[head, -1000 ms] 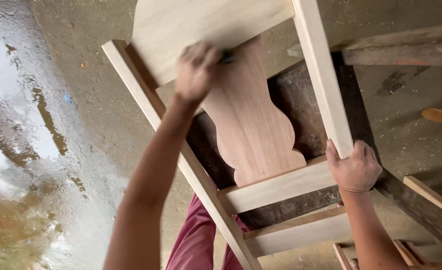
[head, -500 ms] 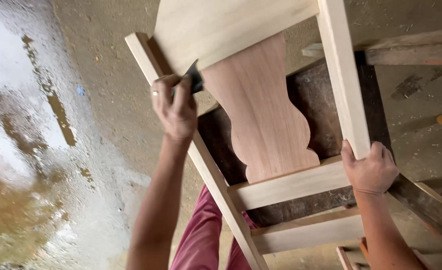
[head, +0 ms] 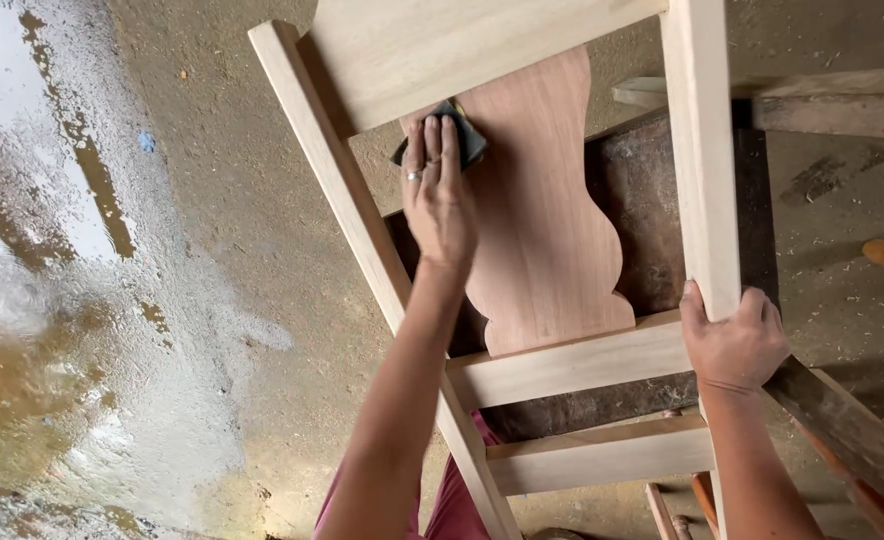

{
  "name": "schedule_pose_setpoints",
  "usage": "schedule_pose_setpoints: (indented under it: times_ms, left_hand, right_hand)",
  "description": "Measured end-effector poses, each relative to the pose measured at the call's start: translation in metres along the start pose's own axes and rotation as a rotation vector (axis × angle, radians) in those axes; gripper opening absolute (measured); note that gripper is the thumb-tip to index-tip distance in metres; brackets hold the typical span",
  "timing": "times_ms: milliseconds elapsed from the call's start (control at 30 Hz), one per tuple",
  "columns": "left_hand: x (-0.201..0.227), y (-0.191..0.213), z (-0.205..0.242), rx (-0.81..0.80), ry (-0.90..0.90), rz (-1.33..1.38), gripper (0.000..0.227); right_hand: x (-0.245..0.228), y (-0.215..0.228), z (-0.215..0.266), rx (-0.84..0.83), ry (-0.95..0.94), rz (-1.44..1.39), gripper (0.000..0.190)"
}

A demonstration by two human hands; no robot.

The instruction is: Sanding a wooden chair frame using sandpaper

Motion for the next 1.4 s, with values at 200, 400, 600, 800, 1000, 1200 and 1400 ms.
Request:
schedule_pose_setpoints:
  times_ms: [200,400,600,800,1000,1200,1400]
  left_hand:
    - [0.072,-0.098,-0.016,-0.372,-0.17,-0.218,0.074]
    - [-0.02,-0.014,0.016,-0.33,-0.119,0.239,0.087]
    - [0.032,-0.074,0.003,-0.256,0.018,0.114,0.088]
    - [-0.006,-0.05,0.018,-0.71,-0.243,-0.188,0.073]
    - [0.042,-0.064,-0.003,0.0,0.161,0.036,0.095]
    - [0.102,-0.093,-0.035,-0.561,-0.355,-0.157,0.059]
    - [-0.014,-0.045,0.013,-0.478,-0.081,-0.137,0.093]
  right_hand:
    - [0.0,0.003,-0.002,0.027,0.01,-0.097,0.063]
    - [0.001,0.002,-0.004,0.004,-0.005,-0.064,0.061]
    - [0.0,0.008,0.0,0.025,0.005,-0.06,0.061]
    - [-0.003,0.003,-0.003,0.034,0.02,-0.016,0.058]
    - [0.002,-0.003,-0.001,-0.005,-0.006,0.078,0.062]
    - [0.006,-0.005,0.003,-0.01,0.022,-0.023,0.064]
    - [0.0,0.004,-0.003,0.002,0.011,-0.048,0.061]
Point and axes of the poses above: each hand's wrist, its own z-axis away from the middle knuckle, its own y-axis out of the back of the hand, x = y × z, the point moved 7 cm from there along -z, towards the middle knuckle
